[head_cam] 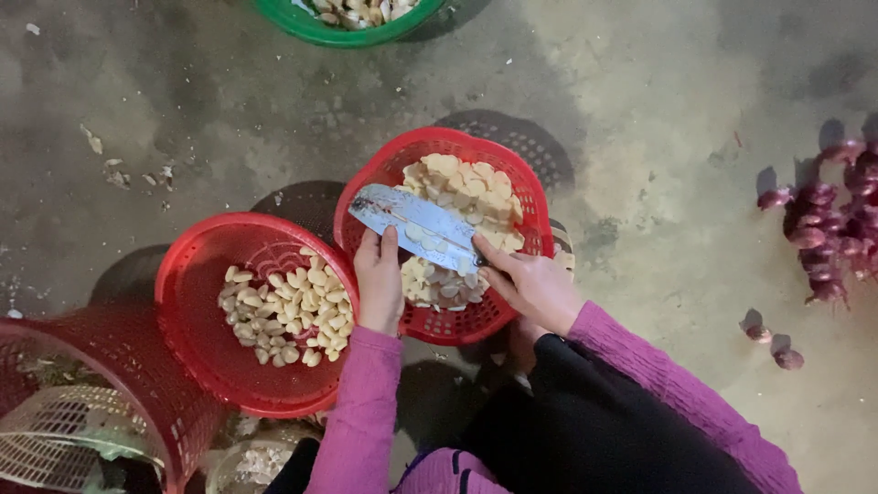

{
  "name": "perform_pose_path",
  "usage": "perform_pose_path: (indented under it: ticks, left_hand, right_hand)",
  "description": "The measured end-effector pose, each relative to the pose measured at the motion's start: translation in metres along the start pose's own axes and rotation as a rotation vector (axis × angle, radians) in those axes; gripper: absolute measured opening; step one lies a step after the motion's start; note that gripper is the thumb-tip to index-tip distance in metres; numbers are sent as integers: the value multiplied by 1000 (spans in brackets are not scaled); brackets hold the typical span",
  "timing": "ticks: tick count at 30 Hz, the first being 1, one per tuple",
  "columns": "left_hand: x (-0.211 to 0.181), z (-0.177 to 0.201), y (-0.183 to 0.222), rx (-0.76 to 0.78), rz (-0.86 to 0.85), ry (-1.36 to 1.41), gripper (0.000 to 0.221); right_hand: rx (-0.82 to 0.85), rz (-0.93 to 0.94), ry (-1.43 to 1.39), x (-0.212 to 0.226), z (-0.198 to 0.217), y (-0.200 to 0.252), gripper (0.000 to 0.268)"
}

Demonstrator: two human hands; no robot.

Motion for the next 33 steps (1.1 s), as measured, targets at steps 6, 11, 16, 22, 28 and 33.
perform_pose_path:
  ticks: [6, 11, 16, 22, 28, 33]
  left_hand:
    - [-36, -12, 11, -53, 136, 205, 66]
    - [1, 11, -14, -16, 72, 253, 58]
    - [13, 26, -15, -85, 41, -307, 43]
    - [4, 19, -11, -120, 8, 168, 44]
    - [1, 29, -24, -127, 58, -153, 25]
    - [11, 22, -15, -142, 80, 358, 39]
  right_hand:
    - [-5, -6, 6, -6, -1, 3, 49]
    - [-1, 44, 56, 0, -3, 5, 50]
    - [-39, 68, 140, -2, -2, 5, 51]
    - [-7, 88, 91, 4, -2, 8, 51]
    - [-37, 101, 136, -1, -3, 6, 49]
    - [-32, 113, 168, 1, -8, 9, 51]
Point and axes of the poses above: each hand's wrist, its own y-axis away from the middle knuckle, its own z-axis out of the back of the hand, x = y × z, the point moved 6 cm from there along -y, towards the middle knuckle, and after that the axes turned 3 degrees about x, right-handed, at the moved point
